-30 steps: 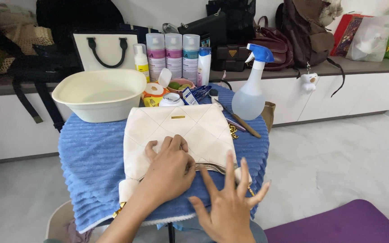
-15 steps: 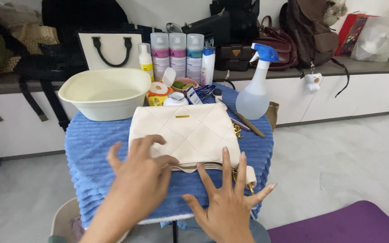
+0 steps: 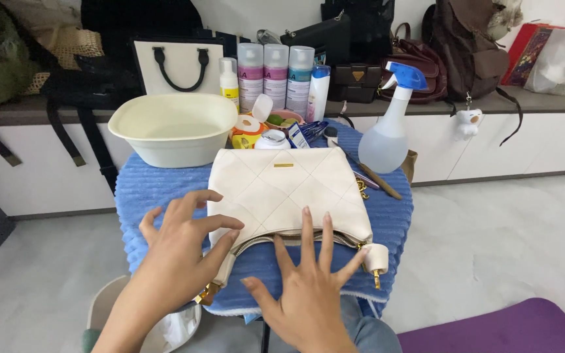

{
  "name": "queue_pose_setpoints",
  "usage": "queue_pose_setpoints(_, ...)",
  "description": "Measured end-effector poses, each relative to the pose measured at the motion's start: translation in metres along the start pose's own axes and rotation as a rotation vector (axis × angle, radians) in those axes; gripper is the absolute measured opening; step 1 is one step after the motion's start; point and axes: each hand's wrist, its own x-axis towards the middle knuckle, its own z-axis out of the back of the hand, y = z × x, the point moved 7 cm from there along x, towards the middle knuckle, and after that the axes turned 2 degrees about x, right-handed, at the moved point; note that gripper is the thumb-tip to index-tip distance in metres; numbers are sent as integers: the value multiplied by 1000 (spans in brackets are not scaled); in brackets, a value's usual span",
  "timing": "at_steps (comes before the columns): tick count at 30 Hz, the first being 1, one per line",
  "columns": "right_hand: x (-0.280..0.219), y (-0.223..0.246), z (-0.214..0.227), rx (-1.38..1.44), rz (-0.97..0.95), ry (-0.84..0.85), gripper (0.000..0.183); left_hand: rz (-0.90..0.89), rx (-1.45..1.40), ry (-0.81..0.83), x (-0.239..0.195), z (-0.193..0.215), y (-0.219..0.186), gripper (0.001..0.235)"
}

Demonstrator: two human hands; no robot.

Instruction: Cleaning and inspecting a white quilted leather bag using a cloth and cleaning products at a workshop station.

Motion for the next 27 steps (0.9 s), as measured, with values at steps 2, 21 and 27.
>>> queue_pose_setpoints(2,2,10,1,64,4,25,70,4,-3,-5,-1,-1,4,23)
queue_pose_setpoints(21,14,-49,21,2053,-985,248,71,-198,-264,-239,8,13,-65,27)
queue_pose_setpoints(27,7,-63,8,2209,-674,362,62,-370,-317,-245,12,-11,-106,12)
